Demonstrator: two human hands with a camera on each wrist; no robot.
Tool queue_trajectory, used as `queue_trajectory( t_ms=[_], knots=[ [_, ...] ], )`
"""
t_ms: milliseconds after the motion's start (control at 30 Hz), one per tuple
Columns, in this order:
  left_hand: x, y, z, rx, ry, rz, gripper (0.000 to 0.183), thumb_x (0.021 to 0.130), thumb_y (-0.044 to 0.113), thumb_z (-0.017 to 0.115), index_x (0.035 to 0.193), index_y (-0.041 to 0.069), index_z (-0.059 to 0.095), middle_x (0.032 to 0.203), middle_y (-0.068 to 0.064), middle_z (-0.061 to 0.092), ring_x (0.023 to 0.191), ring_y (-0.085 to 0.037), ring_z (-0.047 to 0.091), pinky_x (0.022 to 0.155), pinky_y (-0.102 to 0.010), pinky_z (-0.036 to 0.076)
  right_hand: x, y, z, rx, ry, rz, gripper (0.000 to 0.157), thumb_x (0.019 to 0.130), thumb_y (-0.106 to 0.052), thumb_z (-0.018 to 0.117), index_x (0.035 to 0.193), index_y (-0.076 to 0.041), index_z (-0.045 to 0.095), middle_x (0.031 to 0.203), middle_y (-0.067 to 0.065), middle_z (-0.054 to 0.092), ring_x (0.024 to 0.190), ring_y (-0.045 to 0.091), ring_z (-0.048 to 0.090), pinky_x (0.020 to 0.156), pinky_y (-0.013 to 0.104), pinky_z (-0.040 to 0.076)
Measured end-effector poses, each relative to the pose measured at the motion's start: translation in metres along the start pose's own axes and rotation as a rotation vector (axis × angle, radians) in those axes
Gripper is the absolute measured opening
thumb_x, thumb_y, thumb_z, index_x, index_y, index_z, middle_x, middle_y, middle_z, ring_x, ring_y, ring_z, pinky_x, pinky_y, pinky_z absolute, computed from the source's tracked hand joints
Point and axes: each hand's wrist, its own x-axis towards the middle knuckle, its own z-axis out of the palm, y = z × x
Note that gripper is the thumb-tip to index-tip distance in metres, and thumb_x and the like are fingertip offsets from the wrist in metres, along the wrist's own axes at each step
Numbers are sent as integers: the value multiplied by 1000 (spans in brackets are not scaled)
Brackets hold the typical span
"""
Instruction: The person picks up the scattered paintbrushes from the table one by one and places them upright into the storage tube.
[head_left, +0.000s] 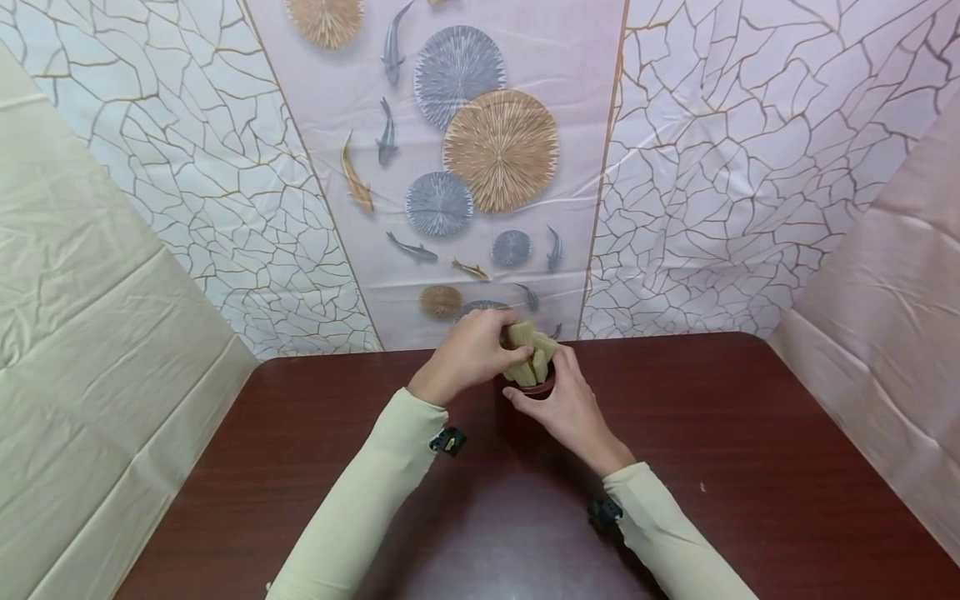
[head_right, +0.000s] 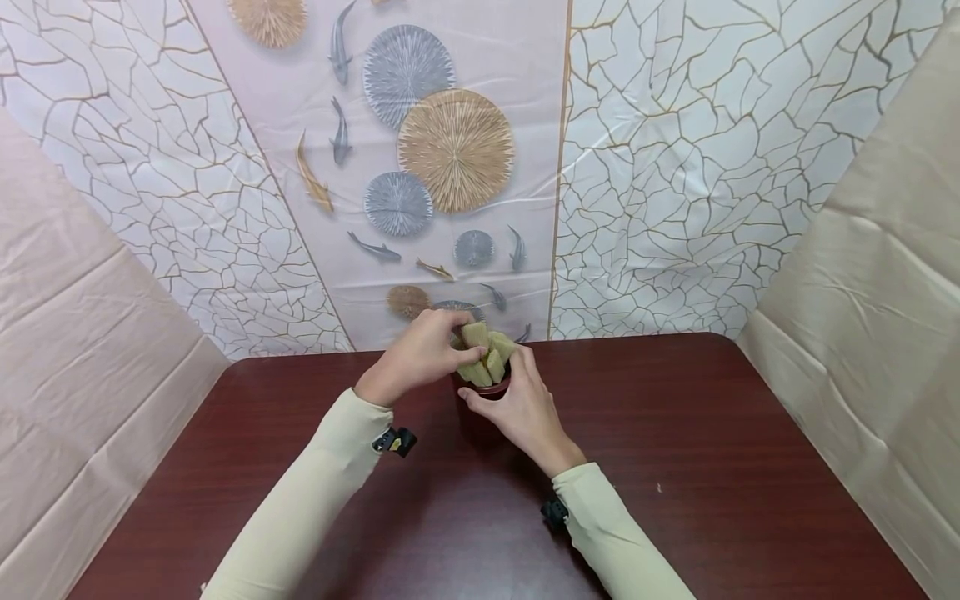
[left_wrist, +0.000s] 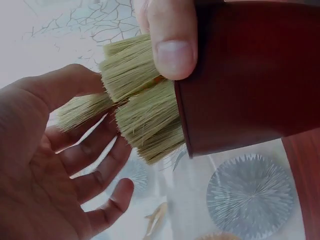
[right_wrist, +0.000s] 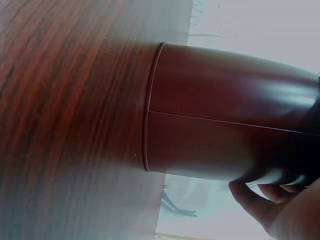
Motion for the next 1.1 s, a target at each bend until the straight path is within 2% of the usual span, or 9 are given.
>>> queue_trajectory(
  t_ms=[167, 267, 367, 467, 567, 667, 800, 867, 1100],
  knots=[
    [-3, 5, -1, 114, -41, -13, 25, 98, 37, 61, 81, 20, 68, 73, 5, 60, 72, -15, 57, 73, -34, 43, 0, -1, 0, -4, 8, -6, 93, 74, -71, 72, 148, -27, 37, 136, -4, 41, 110, 23, 56, 89, 48, 48],
    [-4, 9, 0, 161, -14, 6, 24, 99, 37, 61, 89, 20, 74, 85, 4, 65, 86, -17, 61, 81, -40, 43, 1, -1, 0, -13, 19, -10, 93, 73, -72, 72, 146, -26, 38, 136, -3, 41, 111, 23, 56, 89, 49, 48],
    [-4, 10, 1, 120, 93, 12, 13, 94, 32, 70, 95, 20, 75, 88, 6, 70, 86, -14, 63, 82, -36, 46, 1, -1, 0, -15, 16, -16, 93, 74, -72, 71, 148, -28, 37, 138, -3, 40, 112, 24, 56, 90, 50, 48],
    [-5, 11, 2, 51, 173, 10, 6, 89, 25, 76, 89, 20, 74, 80, 10, 71, 76, -6, 63, 73, -26, 49, 2, -2, 0, -7, 5, -16, 93, 74, -72, 71, 149, -31, 35, 140, -4, 39, 112, 24, 55, 89, 50, 48],
    [-7, 13, 3, 46, 173, 12, 5, 89, 24, 77, 86, 20, 76, 77, 11, 70, 69, -3, 61, 63, -22, 47, 1, -1, 0, -2, 5, -14, 94, 74, -73, 71, 149, -32, 34, 139, -4, 39, 111, 23, 56, 88, 48, 48],
    [-8, 14, 3, 60, 157, 22, 6, 90, 26, 76, 86, 20, 77, 77, 11, 70, 69, -4, 60, 62, -22, 47, 1, 0, 0, -3, 12, -15, 94, 74, -72, 71, 149, -31, 34, 138, -3, 40, 109, 22, 56, 87, 48, 48],
    [-10, 14, 0, 6, 164, 29, 6, 90, 23, 75, 87, 19, 77, 79, 11, 70, 68, -4, 60, 62, -22, 47, 1, 1, 0, -5, 12, -13, 93, 73, -72, 71, 149, -32, 34, 137, -3, 40, 110, 22, 56, 88, 49, 48],
    [-12, 13, -3, -23, 178, 21, 6, 91, 21, 74, 89, 17, 77, 81, 9, 71, 69, -5, 60, 63, -23, 48, 1, 2, 0, -5, 11, -9, 93, 73, -73, 71, 148, -32, 35, 136, -3, 41, 110, 22, 56, 88, 49, 48],
    [-17, 14, -24, -8, 286, 21, 8, 96, 20, 67, 93, 13, 72, 81, 4, 70, 70, -10, 62, 66, -30, 50, 0, 1, 1, -18, 34, -21, 94, 72, -73, 73, 148, -30, 37, 134, -2, 43, 111, 24, 56, 90, 50, 48]
  ],
)
